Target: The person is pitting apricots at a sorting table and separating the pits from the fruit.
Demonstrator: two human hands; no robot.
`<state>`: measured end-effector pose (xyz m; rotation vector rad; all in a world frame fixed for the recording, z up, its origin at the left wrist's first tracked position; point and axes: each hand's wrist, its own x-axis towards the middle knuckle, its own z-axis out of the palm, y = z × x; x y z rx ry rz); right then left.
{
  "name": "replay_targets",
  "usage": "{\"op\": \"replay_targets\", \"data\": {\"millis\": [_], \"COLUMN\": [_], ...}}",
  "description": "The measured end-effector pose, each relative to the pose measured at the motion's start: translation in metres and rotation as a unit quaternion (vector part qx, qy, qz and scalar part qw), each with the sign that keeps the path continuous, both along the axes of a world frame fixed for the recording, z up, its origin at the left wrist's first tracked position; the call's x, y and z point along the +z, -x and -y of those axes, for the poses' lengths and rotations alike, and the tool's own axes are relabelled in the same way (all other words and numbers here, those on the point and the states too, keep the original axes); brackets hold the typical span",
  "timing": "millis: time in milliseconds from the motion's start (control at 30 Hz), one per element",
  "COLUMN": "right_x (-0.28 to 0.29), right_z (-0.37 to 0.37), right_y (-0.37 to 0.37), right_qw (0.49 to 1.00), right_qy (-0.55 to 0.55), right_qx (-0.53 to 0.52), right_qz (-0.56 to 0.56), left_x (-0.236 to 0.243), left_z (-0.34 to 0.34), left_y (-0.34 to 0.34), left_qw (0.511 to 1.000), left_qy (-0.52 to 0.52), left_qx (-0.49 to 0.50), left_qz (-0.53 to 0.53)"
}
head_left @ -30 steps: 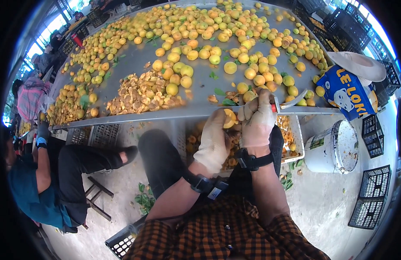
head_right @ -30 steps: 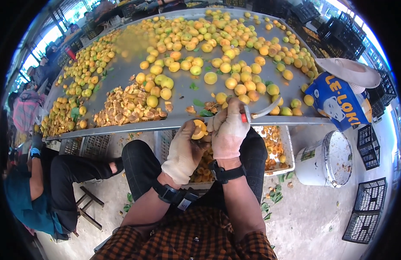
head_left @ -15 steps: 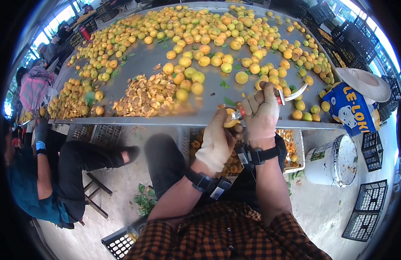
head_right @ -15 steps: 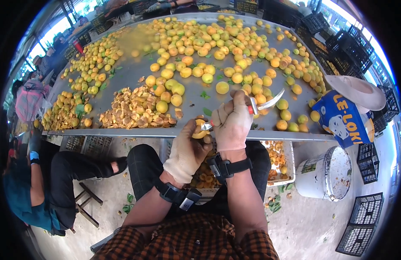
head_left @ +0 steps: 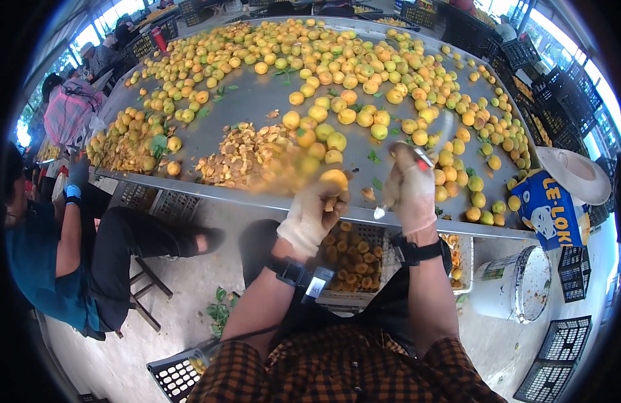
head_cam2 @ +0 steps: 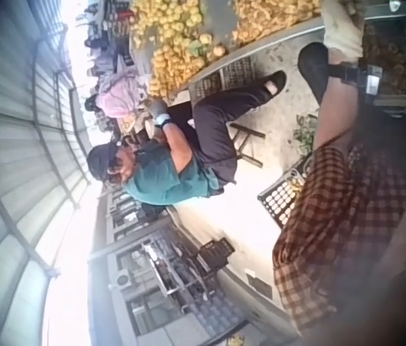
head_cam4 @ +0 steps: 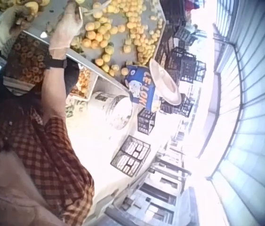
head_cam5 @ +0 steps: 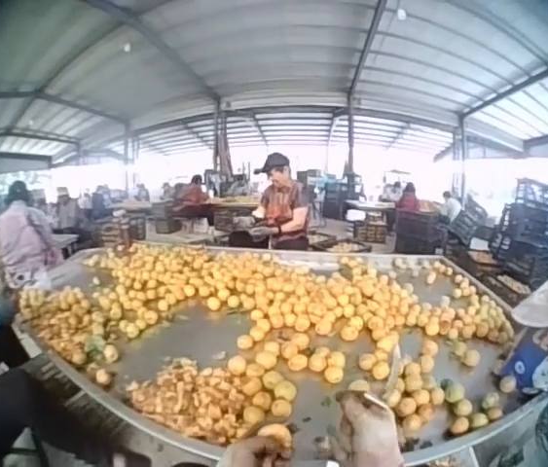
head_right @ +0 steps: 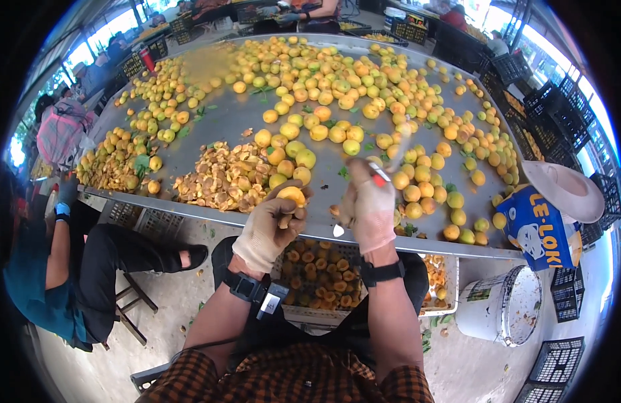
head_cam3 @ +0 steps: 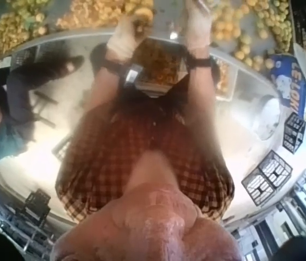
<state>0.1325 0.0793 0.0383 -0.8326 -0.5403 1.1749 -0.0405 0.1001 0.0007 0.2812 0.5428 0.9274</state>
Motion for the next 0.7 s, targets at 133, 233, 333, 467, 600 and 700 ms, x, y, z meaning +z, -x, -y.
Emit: {"op": "replay_targets", "data": {"millis": [133,233,333,467,600,700], "right_x": [-0.003,0.001,0.001,-0.048,-0.080,-0.094], "right_z": [0.006,0.021,0.049,0.086,0.106,0.122], "right_y": [0.025,0.023,0.002,-0.034,-0.036,-0.034], "right_qw": [0.921,0.924,0.917,0.821,0.772,0.899], "right_qy": [0.126,0.156,0.195,0.176,0.181,0.192], "right_qx": [0.207,0.179,0.179,0.256,0.206,0.109], "right_qz": [0.305,0.299,0.298,0.479,0.574,0.380], "left_x": [0.012,0.021,0.022,0.013,0.002,0.003], "left_z": [0.001,0.002,-0.020,-0.064,-0.087,-0.099], "left_y": [0.007,0.018,0.036,0.057,0.030,-0.004], "left_qw": [0.974,0.941,0.903,0.684,0.572,0.528], "left_qy": [-0.168,-0.245,-0.248,-0.357,-0.434,-0.428], "left_qx": [-0.102,-0.158,-0.061,-0.010,-0.031,-0.144], "left_qz": [-0.115,-0.174,-0.345,-0.636,-0.695,-0.719]}}
